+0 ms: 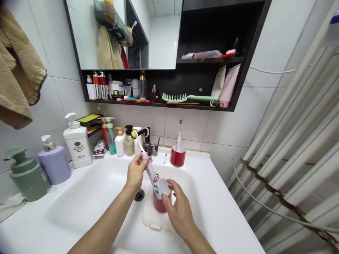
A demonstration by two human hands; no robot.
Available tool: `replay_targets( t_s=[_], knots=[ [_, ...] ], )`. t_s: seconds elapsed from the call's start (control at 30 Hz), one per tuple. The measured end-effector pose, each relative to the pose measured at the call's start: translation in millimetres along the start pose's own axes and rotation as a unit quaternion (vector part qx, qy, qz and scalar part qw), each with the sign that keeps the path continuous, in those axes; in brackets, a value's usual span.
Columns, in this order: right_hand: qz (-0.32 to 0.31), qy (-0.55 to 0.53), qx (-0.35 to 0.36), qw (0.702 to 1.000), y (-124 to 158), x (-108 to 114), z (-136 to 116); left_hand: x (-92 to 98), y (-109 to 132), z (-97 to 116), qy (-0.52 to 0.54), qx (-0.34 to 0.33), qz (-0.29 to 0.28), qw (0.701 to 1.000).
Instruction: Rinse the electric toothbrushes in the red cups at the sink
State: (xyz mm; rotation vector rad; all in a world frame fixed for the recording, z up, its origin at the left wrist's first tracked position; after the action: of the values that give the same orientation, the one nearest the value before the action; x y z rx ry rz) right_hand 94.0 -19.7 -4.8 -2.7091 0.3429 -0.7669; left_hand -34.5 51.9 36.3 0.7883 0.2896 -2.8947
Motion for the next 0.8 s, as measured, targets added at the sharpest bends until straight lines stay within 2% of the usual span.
replay_targets(
  t_s=[0.1,0.17,0.3,0.37,0.5,0.57,0.67,0.7,0.8],
  knots=[
    [-0.067,-0.128,-0.050,0.988,5,-7,-9,-10.1,13,-20,0.011,0.105,-0.037,0.994],
    [-0.124,-0.210,-0.105,0.964,11,-17,-10,-14.2,19,-31,0.019,0.151,-0.058,0.987],
    [-0.201,-0.355,-0.205,0.889,24,-32,-9,-11.0,16,-38,0.054,0.186,-0.048,0.980],
    [-0.215,-0.378,-0.223,0.872,26,-33,-8,-8.6,13,-38,0.061,0.196,-0.040,0.978],
    [-0.192,-0.305,-0.192,0.913,23,-28,-8,-5.4,9,-42,0.069,0.195,-0.016,0.978],
    [-0.192,-0.293,-0.206,0.913,23,-27,-9,-4.1,8,-46,0.077,0.198,-0.002,0.977],
    [-0.211,-0.320,-0.254,0.888,25,-29,-11,-2.5,7,-52,0.091,0.208,0.017,0.974],
    [-0.212,-0.315,-0.254,0.890,26,-29,-11,-2.1,7,-53,0.095,0.209,0.022,0.973],
    [-0.192,-0.244,-0.216,0.926,23,-30,-8,-1.3,6,-52,0.107,0.201,0.033,0.973]
  ],
)
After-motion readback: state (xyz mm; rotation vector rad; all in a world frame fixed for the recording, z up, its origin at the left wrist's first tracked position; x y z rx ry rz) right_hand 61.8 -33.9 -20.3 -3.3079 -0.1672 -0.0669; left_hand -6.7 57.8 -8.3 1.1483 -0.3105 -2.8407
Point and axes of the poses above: each hand's wrist, its own y-axis away from the middle knuckle, its own x-axis out of the back of the hand, z = x × y, the point moved 5 cm from there along -y, towards the middle knuckle, and after that the axes turned 5 degrees about z, right-handed, at the moved point
